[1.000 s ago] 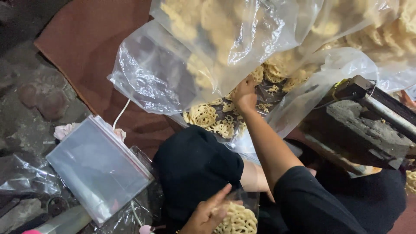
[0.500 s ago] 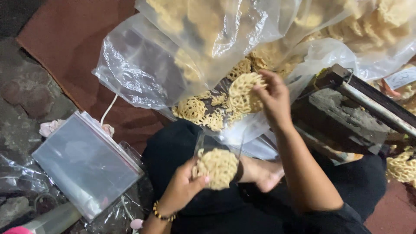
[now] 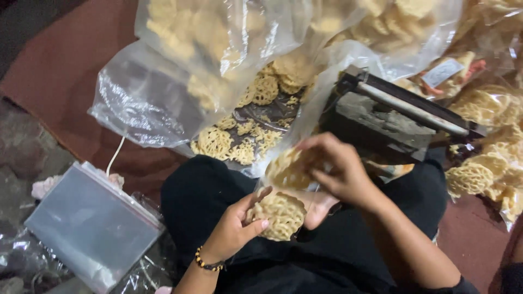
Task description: Picking up individual snacks from a pile and placing them into plastic bags for packaging.
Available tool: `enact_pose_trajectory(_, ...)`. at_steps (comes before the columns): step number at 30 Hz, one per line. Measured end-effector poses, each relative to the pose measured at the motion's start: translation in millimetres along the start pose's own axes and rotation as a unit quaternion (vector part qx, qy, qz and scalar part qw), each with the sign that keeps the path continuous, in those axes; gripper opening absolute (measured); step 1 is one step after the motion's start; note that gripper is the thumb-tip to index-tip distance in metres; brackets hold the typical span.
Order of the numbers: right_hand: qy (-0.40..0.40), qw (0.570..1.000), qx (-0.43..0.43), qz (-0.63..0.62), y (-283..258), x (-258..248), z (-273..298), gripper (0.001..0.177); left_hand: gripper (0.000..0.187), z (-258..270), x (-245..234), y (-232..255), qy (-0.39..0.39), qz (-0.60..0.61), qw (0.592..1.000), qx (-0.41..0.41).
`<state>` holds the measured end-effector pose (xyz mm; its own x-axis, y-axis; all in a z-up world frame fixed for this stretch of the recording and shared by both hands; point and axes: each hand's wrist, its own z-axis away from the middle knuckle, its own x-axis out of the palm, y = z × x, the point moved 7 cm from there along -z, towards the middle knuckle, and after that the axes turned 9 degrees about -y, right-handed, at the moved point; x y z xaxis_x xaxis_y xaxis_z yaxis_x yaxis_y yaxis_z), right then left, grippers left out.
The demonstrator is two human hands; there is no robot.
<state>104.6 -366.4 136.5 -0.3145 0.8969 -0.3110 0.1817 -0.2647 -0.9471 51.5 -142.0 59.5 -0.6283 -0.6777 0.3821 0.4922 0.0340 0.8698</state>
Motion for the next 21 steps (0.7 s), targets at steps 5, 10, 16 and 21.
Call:
enact_pose_trajectory(5, -0.091, 0.995, 0.032, -0.032, -11.8, 29.7, 22.8, 0.018, 0.052, 0.1, 19.1, -30.9, -0.064, 0.048, 0.996, -0.029)
enact_pose_trajectory(10, -0.177, 0.983, 0.016, -0.040, -19.1, 48.9, 40.6, 0.012, 0.037, -0.8, 38.6, -42.9, -0.097, 0.071, 0.991, -0.059)
enact_pose_trajectory(16, -0.065, 0.983, -0.112, 0.127, -55.6, 39.8, 42.4, 0.023, 0.039, -1.8, 21.9, -11.3, 0.003, 0.040, 0.999, 0.034)
enact_pose_trajectory(21, -0.020, 0.991, -0.102, 0.088, -53.8, 46.2, 38.4, 0.017, 0.044, 2.6, 12.2, 7.8, 0.063, -0.027, 0.997, 0.029)
